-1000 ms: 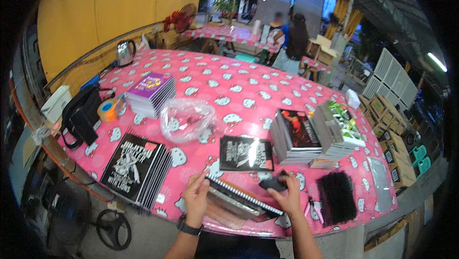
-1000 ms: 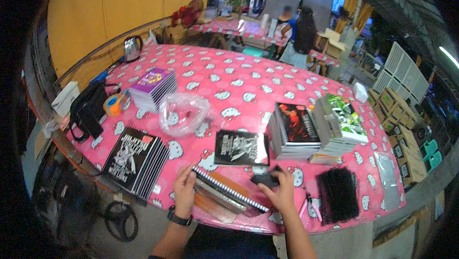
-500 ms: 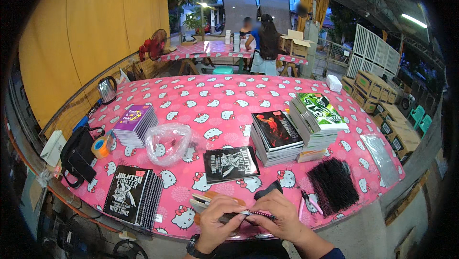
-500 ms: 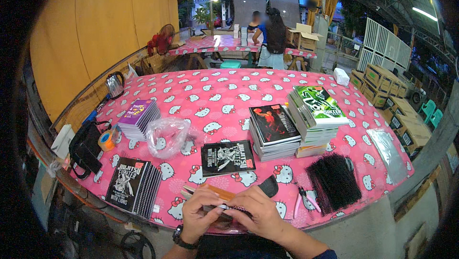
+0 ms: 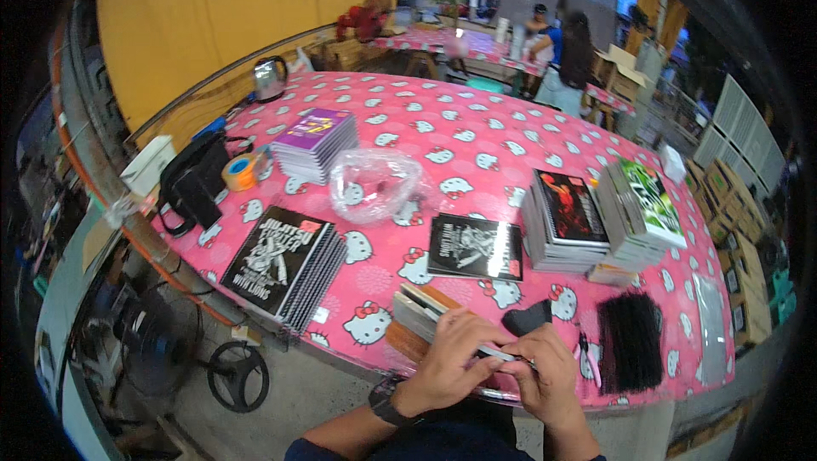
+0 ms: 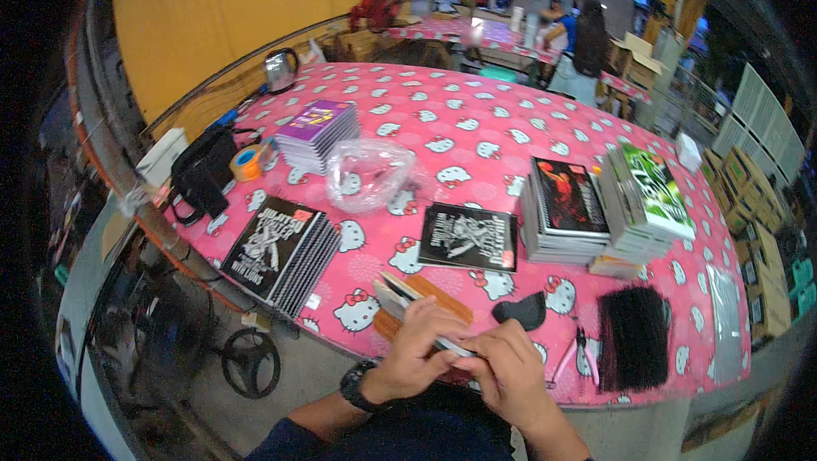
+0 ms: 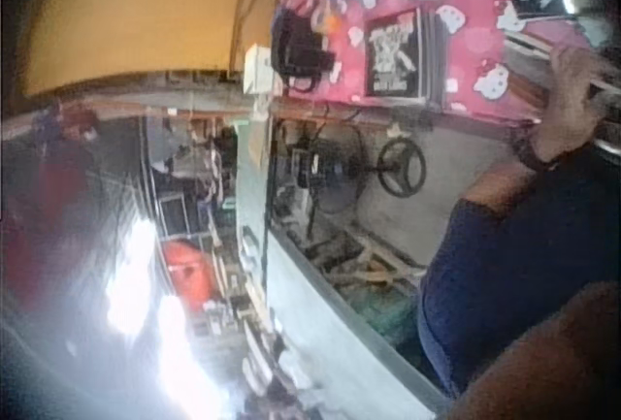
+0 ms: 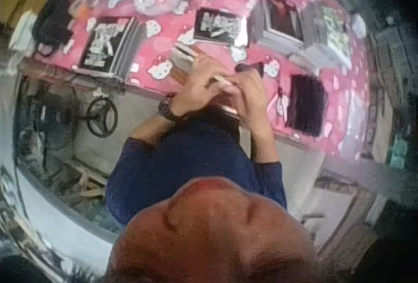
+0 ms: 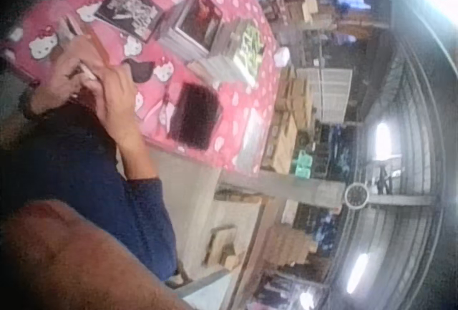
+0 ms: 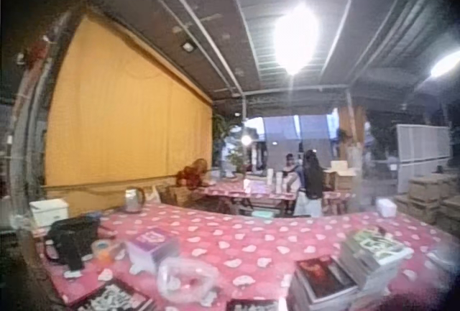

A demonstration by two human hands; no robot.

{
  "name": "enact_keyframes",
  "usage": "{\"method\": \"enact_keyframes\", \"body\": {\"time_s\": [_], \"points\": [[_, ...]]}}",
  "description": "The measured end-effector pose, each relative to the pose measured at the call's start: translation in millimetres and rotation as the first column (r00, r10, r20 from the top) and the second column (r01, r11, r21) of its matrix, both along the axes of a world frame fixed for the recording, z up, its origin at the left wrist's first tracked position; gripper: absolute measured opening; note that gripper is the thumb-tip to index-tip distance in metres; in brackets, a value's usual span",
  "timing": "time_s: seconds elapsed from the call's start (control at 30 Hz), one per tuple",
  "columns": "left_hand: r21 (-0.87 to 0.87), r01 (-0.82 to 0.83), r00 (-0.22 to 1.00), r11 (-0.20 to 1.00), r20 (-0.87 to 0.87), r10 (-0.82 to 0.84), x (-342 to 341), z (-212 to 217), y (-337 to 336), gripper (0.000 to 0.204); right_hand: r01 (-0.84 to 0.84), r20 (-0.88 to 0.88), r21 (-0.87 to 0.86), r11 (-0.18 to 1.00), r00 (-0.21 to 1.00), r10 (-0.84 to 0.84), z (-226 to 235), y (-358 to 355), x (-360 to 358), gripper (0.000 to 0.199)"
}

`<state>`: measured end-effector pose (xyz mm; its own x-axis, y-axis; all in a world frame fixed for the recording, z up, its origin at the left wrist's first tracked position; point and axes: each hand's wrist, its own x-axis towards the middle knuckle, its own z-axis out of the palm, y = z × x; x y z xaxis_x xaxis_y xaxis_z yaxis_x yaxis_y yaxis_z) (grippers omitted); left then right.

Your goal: The person assembles spiral-bound books by inserting a plastic spiral coil through pre-punched holes in the book covers and pages and then manually crimping the ends of the coil.

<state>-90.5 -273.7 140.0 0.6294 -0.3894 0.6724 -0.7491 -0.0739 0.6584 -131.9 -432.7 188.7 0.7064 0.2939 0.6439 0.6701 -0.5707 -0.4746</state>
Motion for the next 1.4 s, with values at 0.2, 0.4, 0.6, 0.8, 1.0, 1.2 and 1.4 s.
{"method": "enact_keyframes", "body": {"time_s": [0.2, 0.4, 0.6, 0.8, 1.0, 1.2, 1.4], "points": [[-0.063, -0.183, 0.98, 0.981, 0.069, 0.187, 8.0, -4.7, 7.9, 0.021, 0.047, -0.125, 0.061, 0.997, 0.991, -0.04, 2.2, -7.9, -0.3, 0.042], [-0.412, -0.749, 0.596, 0.519, -0.075, 0.8, 82.9, 75.1, 126.6, 0.038, 0.377, -0.269, 0.332, 0.865, 0.916, -0.296, -8.1, -74.7, -2.8, 0.036], [0.57, -0.712, 0.69, 0.41, 0.456, 0.563, 164.1, 98.5, 225.3, 0.035, 0.447, -0.408, 0.065, 0.892, 0.828, -0.385, -49.6, -93.0, -5.3, 0.028], [0.718, -0.451, 0.843, 0.531, 0.148, 0.516, 203.4, -39.5, 231.3, 0.039, 0.454, -0.438, -0.008, 0.891, 0.799, -0.412, -67.7, -89.4, -1.4, 0.031], [0.868, -0.355, 0.865, 0.348, 0.164, 0.475, 202.1, -39.1, 216.1, 0.054, 0.393, -0.457, -0.056, 0.918, 0.807, -0.374, -71.0, -81.5, 7.7, 0.031], [0.931, -0.235, 0.884, 0.279, 0.086, 0.459, 199.5, -13.6, 191.5, 0.06, 0.302, -0.483, -0.02, 0.953, 0.832, -0.274, -89.2, -84.7, 5.8, 0.03], [0.563, -0.199, 0.879, 0.802, -0.259, 0.4, 237.8, -39.8, 71.8, 0.035, 0.305, -0.489, -0.014, 0.952, 0.828, -0.273, -82.8, -80.7, 10.6, 0.029]]}}
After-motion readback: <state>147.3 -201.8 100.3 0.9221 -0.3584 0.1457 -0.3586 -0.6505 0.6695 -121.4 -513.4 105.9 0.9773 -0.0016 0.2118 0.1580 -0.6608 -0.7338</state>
